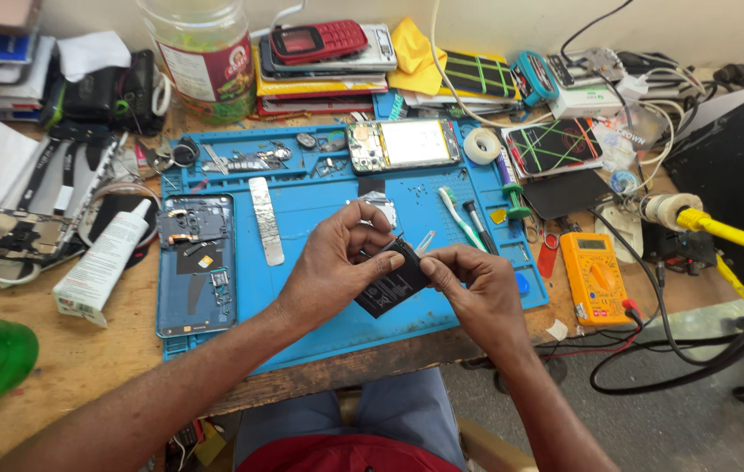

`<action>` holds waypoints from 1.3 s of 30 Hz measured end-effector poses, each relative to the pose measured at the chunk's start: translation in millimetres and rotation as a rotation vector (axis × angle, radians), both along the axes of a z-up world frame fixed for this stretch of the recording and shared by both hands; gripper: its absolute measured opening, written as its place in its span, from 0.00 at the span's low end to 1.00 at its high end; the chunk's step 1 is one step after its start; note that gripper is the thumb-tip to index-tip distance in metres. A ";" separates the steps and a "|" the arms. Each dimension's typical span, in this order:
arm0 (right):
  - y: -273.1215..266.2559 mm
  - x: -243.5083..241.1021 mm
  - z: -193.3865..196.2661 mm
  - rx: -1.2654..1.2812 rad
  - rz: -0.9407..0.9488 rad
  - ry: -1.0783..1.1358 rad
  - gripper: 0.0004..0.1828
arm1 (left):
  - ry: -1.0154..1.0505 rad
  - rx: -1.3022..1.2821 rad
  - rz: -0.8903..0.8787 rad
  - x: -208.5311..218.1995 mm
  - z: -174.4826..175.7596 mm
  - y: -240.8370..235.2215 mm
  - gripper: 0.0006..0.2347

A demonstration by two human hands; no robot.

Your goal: The person uses a yellow screwdriver to pry and adjust a phone battery on a blue work mat, then uses a toothbrush to clean the battery surface. The person handles the battery and screwdriver throughout the clip.

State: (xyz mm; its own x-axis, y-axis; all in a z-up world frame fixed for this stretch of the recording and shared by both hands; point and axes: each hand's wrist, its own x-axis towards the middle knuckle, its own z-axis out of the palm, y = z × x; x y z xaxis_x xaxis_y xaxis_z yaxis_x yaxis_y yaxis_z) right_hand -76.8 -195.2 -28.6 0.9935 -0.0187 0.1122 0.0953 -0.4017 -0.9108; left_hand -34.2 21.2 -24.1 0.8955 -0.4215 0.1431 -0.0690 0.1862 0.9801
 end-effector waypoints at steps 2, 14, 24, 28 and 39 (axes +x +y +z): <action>5.3 -0.2 11.1 -0.199 -0.007 -0.132 0.07 | -0.048 0.045 0.015 -0.2 1.1 -0.7 0.11; 18.5 0.3 40.6 -0.437 0.146 -0.193 0.07 | -0.088 0.143 0.068 0.9 -14.0 -2.1 0.06; 11.3 3.4 35.4 -0.368 0.091 -0.125 0.09 | -0.096 0.149 0.028 0.5 -4.1 0.0 0.06; 12.4 1.9 32.4 -0.395 0.113 -0.129 0.10 | -0.097 0.100 0.027 -2.5 -7.2 -0.7 0.05; -3.0 17.6 21.2 -0.032 0.202 0.101 0.12 | -0.028 0.121 -0.070 2.1 -2.6 2.1 0.07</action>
State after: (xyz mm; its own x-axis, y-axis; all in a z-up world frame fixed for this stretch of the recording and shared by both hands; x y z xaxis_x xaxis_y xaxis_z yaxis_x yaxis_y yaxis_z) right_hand -59.1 -198.2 -7.4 0.9828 0.1843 0.0092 0.0859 -0.4129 -0.9067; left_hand -32.1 23.3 -26.8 0.8598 -0.4981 0.1119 -0.0876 0.0720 0.9935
